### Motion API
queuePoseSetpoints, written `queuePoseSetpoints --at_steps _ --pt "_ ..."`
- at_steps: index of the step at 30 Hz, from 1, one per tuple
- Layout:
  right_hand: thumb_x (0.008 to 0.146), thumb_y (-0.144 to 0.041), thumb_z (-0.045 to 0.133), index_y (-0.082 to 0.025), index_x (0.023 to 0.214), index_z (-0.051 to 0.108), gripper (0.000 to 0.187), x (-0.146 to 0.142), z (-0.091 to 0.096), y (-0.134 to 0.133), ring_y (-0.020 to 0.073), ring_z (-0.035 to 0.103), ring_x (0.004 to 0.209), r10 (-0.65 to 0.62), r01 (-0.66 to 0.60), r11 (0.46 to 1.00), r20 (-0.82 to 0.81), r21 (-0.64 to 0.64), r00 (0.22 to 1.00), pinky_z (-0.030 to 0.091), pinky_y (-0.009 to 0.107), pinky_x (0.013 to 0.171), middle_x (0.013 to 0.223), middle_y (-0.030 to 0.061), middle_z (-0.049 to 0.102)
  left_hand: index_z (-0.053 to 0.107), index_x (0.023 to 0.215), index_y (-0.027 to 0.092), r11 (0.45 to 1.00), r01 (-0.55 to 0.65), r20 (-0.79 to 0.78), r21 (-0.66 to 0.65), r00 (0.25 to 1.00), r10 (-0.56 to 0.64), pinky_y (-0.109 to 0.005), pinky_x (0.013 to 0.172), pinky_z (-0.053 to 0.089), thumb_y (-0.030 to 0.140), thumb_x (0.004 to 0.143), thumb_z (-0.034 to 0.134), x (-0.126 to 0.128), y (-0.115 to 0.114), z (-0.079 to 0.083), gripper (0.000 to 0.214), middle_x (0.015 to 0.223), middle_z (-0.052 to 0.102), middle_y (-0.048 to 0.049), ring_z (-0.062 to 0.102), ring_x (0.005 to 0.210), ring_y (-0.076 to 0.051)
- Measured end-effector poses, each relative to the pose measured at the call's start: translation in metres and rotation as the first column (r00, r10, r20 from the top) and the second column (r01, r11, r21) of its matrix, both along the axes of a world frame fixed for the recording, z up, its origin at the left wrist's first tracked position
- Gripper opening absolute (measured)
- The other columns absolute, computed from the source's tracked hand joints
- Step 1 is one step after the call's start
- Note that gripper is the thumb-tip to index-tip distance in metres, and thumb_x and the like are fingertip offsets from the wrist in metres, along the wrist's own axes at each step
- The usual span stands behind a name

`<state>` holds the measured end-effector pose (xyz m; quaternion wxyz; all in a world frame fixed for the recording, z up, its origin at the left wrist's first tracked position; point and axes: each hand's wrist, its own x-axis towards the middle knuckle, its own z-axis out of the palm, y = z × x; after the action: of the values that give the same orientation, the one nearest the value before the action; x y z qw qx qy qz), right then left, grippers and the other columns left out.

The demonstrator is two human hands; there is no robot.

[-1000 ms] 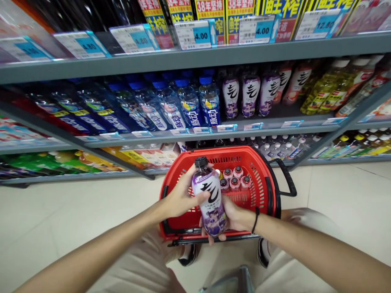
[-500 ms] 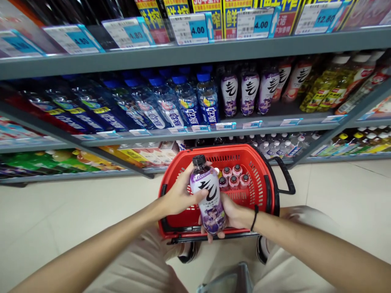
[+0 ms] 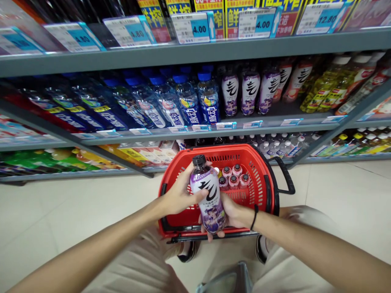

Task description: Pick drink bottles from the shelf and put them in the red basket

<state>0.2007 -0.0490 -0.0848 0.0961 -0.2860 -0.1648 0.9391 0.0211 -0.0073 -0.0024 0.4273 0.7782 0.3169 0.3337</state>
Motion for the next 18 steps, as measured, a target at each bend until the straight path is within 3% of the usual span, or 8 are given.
queuePoseSetpoints --at_steps 5,18 --pt "0.095 -0.067 -0.012 -0.009 0.101 0.063 0.095 -0.0003 0.0037 0.0001 0.022 0.066 0.06 -0.006 0.006 1.0 0.01 -0.01 1.0 0.051 0.028 0.044 0.079 0.0183 0.068 0.04 0.145 0.012 1.0 -0.017 -0.009 -0.006 1.0 0.017 -0.035 0.095 0.055 0.033 0.087 0.069 -0.0001 -0.0004 -0.0005 0.068 0.13 0.065 -0.0156 0.066 0.115 -0.028" --pt "0.095 -0.066 -0.009 -0.008 0.101 0.063 0.093 0.0004 0.0029 -0.0006 0.0224 0.067 0.058 0.02 -0.019 1.0 0.024 -0.005 1.0 0.05 0.027 0.042 0.078 0.0192 0.069 0.04 0.145 0.013 1.0 -0.015 -0.018 -0.016 1.0 0.015 -0.036 0.098 0.055 0.035 0.087 0.069 -0.0008 -0.0002 -0.0039 0.069 0.136 0.062 -0.0159 0.064 0.12 -0.029"
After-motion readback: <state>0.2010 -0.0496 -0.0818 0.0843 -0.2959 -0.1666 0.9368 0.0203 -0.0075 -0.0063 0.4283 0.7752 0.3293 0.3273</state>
